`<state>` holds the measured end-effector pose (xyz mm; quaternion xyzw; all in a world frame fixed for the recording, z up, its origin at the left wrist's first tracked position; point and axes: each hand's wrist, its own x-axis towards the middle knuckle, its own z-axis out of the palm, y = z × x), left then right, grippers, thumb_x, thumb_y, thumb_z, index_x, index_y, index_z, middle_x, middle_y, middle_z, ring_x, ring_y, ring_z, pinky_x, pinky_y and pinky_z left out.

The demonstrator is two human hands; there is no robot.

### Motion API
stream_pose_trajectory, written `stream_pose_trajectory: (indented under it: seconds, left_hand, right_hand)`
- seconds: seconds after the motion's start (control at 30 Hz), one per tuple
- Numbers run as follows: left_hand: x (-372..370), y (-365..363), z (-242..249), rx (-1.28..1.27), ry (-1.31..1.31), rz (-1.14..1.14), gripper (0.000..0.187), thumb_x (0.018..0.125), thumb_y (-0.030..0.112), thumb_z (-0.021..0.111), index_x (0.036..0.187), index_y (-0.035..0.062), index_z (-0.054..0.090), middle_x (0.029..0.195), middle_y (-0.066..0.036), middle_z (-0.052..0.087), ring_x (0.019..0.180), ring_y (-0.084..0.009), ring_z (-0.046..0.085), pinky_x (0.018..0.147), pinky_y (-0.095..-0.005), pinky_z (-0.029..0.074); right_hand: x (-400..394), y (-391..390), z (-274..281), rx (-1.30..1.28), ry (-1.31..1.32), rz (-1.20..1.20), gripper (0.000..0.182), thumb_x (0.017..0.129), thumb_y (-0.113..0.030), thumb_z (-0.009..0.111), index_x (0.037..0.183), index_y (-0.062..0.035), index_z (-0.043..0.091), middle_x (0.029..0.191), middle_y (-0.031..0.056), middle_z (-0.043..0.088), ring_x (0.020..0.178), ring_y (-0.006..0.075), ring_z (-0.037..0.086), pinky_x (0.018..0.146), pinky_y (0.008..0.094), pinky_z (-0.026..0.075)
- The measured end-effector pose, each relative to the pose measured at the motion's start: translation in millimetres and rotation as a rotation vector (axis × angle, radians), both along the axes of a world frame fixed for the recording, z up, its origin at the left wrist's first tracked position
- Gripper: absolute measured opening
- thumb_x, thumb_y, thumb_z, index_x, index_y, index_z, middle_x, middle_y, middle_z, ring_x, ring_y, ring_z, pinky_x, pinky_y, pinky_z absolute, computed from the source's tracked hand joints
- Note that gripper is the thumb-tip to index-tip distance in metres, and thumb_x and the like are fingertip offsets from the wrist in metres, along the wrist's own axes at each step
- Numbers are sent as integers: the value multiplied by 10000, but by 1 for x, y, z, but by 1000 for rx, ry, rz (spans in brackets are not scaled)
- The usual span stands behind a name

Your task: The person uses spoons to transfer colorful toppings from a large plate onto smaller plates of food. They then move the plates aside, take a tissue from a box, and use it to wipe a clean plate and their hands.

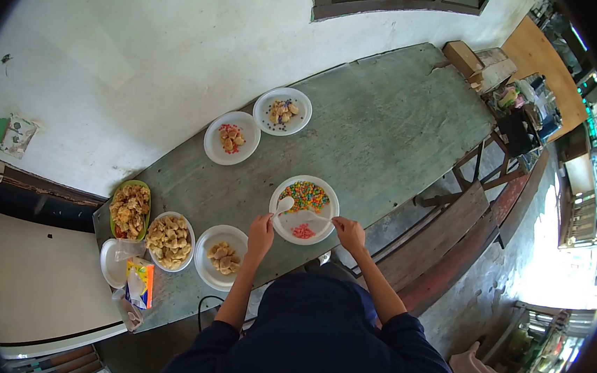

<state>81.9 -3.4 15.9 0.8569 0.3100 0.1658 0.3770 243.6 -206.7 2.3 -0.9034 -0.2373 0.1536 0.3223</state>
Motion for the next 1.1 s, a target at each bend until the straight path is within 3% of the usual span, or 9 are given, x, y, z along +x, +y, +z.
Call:
stream_pose_trajectory:
  seconds: [0.2, 0.4, 0.47, 0.6, 0.7, 0.8, 1.1]
  left_hand:
    - [16, 9, -1, 46, -30, 62, 208, 821, 43, 493, 1002, -15, 579, 812, -191, 547, 738, -353, 553, 665, -408, 436]
    - [3, -2, -6, -34, -66, 130, 197, 824, 33, 480, 992, -17, 569, 751, -196, 565, 711, -355, 559, 662, -409, 437]
    - [-8, -1, -8, -83, -40, 136, 193, 830, 39, 472, 988, -16, 569, 744, -197, 571, 704, -355, 560, 658, -409, 436]
    - [-25, 1, -18, -37, -13, 118, 198, 843, 63, 452, 977, -21, 571, 751, -190, 565, 703, -351, 550, 636, -409, 426]
    - [-29, 3, -17, -16, -55, 145, 204, 834, 53, 446, 972, -27, 574, 738, -186, 552, 700, -347, 543, 628, -410, 421]
    - [-31, 9, -18, 10, -27, 123, 212, 822, 35, 446, 975, -30, 577, 740, -182, 544, 701, -343, 540, 629, -407, 420]
    - [-23, 16, -14, 5, 6, 53, 245, 798, 12, 463, 1011, -14, 583, 762, -185, 540, 707, -339, 541, 636, -399, 424]
  right_hand:
    - [13, 20, 2, 11, -36, -57, 218, 830, -321, 528, 922, -180, 666, 782, 132, 635, 736, 336, 605, 627, 426, 476]
    - [24, 27, -8, -57, -20, 174, 206, 824, -305, 554, 909, -157, 670, 761, 127, 636, 694, 320, 613, 597, 402, 479]
    - [32, 27, -7, 16, -70, 43, 205, 816, -307, 570, 913, -158, 672, 743, 123, 636, 683, 305, 618, 585, 390, 479]
    - [37, 29, -4, 63, -79, 95, 203, 806, -318, 584, 913, -171, 676, 715, 108, 635, 660, 294, 618, 573, 379, 479]
    - [27, 35, -9, -6, 9, 203, 207, 797, -333, 595, 910, -183, 680, 696, 96, 635, 643, 286, 616, 560, 377, 477]
    - [13, 49, -18, -8, -77, 337, 209, 803, -337, 581, 916, -190, 679, 695, 101, 635, 643, 300, 614, 559, 390, 480]
    - [20, 39, -9, 3, -59, -22, 202, 812, -304, 570, 915, -167, 676, 717, 119, 637, 656, 305, 618, 583, 391, 486]
